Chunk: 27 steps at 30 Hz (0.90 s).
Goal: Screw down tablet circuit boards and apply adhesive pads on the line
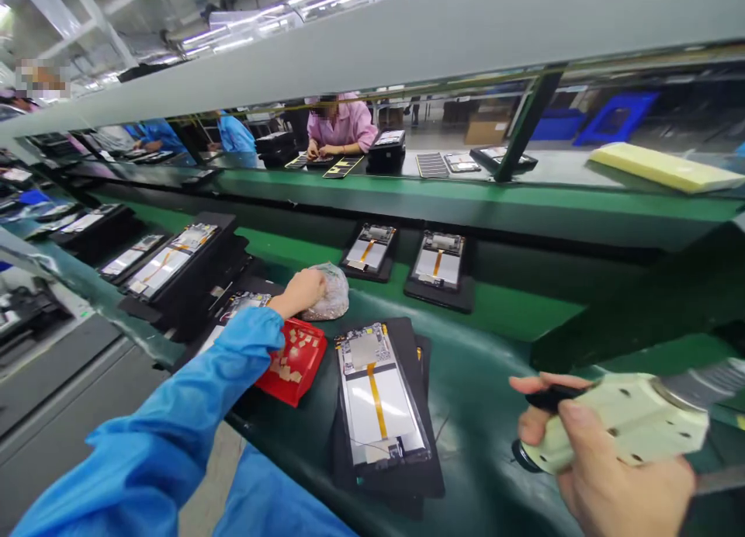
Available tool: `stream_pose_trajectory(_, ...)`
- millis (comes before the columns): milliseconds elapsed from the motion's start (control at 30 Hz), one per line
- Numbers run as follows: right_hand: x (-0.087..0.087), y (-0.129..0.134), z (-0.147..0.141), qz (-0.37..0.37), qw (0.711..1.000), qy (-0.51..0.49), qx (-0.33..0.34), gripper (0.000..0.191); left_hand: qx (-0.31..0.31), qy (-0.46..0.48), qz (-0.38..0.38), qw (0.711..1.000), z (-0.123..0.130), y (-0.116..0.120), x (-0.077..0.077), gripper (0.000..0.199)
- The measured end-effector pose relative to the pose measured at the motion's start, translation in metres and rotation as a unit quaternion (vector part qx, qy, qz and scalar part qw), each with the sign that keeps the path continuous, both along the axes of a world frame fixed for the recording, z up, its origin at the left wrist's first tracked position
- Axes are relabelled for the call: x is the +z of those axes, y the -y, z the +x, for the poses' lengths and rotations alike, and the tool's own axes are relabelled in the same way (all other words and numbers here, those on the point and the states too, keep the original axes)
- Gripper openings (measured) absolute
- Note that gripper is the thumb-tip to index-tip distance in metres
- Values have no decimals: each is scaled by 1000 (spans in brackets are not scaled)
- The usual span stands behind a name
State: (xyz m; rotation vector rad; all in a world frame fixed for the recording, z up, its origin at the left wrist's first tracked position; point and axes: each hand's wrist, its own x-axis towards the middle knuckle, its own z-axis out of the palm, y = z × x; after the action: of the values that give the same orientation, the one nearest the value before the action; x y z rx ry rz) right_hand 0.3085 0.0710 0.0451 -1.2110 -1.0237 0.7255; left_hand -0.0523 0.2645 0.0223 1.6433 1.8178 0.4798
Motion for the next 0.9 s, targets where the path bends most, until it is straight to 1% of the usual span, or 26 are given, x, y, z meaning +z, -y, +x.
stream_pose_trajectory(33,2,-3,-6,-3,1000,-25,5,15,-21,-59,-18,998,-13,-1,-5,20)
stream_pose_trajectory(67,6,-6,-13,-8,999,-46,10,17,-44,-110,-34,992,-21,-3,-10,26)
stream_pose_trajectory(100,9,-9,-20,-10,998,-60,16,19,-68,-151,-47,985,-24,-6,-15,31)
stream_pose_trajectory(167,14,-14,-36,-2,996,-74,40,22,-109,-208,-60,970,-20,-15,-24,36)
stream_pose_trajectory(267,16,-19,-56,22,994,-79,77,23,-141,-245,-59,957,-10,-26,-29,35)
stream_pose_trajectory(367,16,-23,-67,30,993,-57,103,23,-141,-242,-45,959,-14,-30,-24,26)
stream_pose_trajectory(467,18,-28,-73,33,991,-46,121,24,-120,-206,-23,971,-26,-30,-19,12)
stream_pose_trajectory(533,19,-32,-77,30,990,-43,130,25,-103,-168,-13,980,-31,-30,-19,6)
stream_pose_trajectory(633,20,-39,-83,30,988,-40,144,25,-75,-91,-6,993,-32,-30,-20,8)
stream_pose_trajectory(733,18,-46,-91,35,986,-44,154,24,-43,12,-13,999,-29,-30,-18,6)
stream_pose_trajectory(833,19,-56,-98,38,985,-56,161,23,-24,123,-33,992,-27,-24,-10,17)
stream_pose_trajectory(900,22,-65,-105,41,983,-73,164,23,-23,181,-43,982,-25,-14,-5,21)
